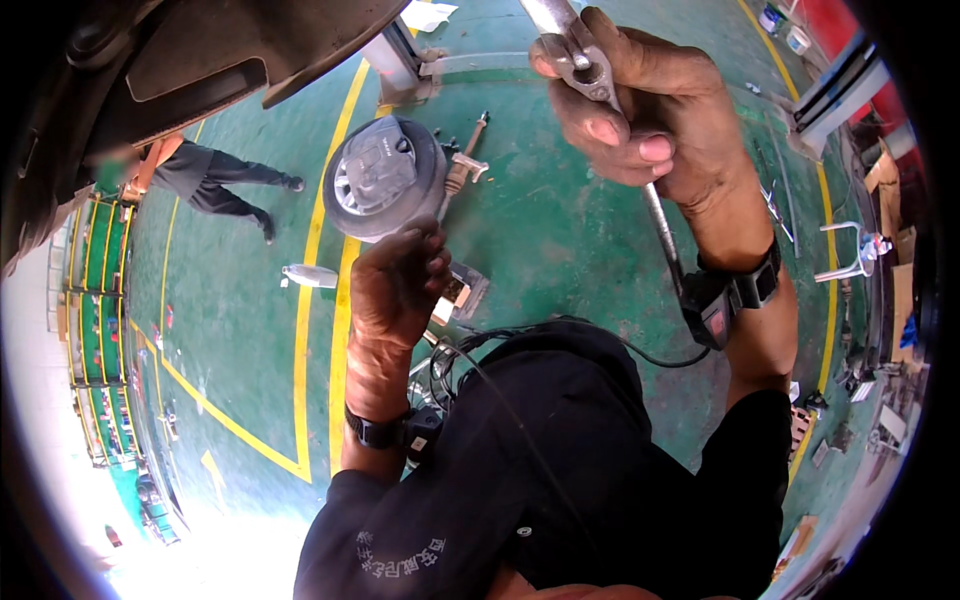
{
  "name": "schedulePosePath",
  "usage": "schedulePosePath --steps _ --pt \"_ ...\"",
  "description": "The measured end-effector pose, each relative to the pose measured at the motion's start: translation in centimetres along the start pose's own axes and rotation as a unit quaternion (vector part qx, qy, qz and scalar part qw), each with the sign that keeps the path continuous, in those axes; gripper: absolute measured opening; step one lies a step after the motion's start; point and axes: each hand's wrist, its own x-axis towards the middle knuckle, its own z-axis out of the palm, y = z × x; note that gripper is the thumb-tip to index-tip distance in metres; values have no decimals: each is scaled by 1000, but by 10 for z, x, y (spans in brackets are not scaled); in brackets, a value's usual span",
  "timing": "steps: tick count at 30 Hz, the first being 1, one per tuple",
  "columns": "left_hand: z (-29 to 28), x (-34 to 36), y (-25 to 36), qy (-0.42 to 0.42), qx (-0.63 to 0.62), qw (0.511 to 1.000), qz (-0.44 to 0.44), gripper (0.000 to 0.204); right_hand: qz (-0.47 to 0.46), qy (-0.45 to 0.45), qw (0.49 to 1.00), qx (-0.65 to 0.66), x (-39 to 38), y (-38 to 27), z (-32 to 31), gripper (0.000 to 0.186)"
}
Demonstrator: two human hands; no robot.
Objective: The person cleans a bolt with a spray and then uses an adjustable wrench to tighten the bolt on a car's lower control arm suspension component.
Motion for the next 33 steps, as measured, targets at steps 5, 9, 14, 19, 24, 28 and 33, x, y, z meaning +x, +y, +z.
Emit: schedulePosePath --steps 5,9,14,19,24,28,33 --pt "-2 -4 3 -31 -23 999 2 28 -111 84 948 -288 -5 10 -20 48" --pt "-3 -6 1 16 38 998 41 34 -285 181 854 -397 6 38 -10 36" --pt "37 2 4 -46 282 941 181 44 -388 178 803 -415 32 52 -17 33" --pt "44 -1 7 -53 330 923 190 42 -332 180 837 -395 29 35 -7 36" --pt "22 -8 4 -1 313 937 157 47 -477 131 586 -641 35 6 -28 31" --pt "11 -12 3 31 301 939 162 47 -467 153 384 -782 24 -17 -34 35" --pt "7 -8 0 29 285 944 166 47 -562 37 248 -789 31 -48 -56 38"
